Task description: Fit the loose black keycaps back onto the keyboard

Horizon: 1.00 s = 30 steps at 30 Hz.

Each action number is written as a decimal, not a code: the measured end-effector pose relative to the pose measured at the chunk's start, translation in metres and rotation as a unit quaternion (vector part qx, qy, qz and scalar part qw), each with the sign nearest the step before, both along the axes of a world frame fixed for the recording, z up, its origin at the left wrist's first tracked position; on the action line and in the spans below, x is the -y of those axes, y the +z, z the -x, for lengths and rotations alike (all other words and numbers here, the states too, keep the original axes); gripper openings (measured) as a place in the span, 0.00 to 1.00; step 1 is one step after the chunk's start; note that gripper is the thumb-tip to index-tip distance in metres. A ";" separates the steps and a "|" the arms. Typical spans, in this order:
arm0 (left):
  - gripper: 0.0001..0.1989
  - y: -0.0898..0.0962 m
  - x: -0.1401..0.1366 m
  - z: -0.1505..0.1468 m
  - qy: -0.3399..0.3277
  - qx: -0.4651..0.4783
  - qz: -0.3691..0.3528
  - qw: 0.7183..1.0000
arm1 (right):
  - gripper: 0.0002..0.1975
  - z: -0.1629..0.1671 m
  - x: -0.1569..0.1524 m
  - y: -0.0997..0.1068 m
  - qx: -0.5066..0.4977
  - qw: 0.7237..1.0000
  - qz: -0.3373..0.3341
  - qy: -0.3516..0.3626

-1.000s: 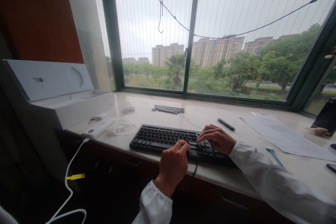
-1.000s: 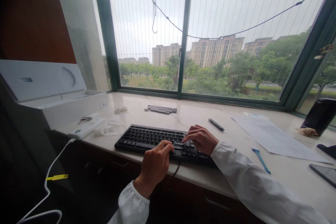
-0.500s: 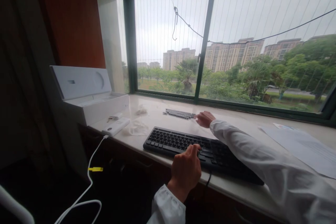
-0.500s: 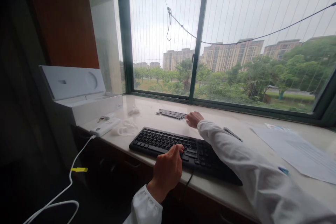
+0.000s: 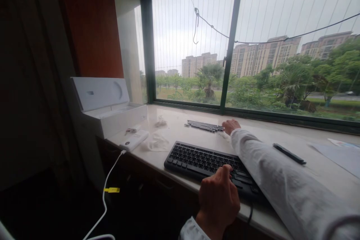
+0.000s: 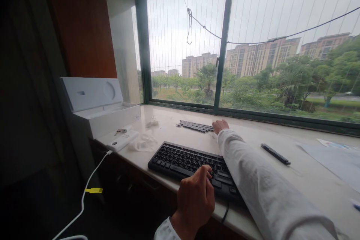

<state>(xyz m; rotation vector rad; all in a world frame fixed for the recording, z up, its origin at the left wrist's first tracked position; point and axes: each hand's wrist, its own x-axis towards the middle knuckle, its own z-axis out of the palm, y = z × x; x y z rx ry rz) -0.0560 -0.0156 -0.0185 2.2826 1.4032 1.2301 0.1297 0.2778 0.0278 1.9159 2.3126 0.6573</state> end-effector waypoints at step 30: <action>0.17 -0.001 0.001 -0.001 0.018 0.014 0.012 1.000 | 0.08 -0.031 0.026 0.015 -0.063 0.997 0.022 0.030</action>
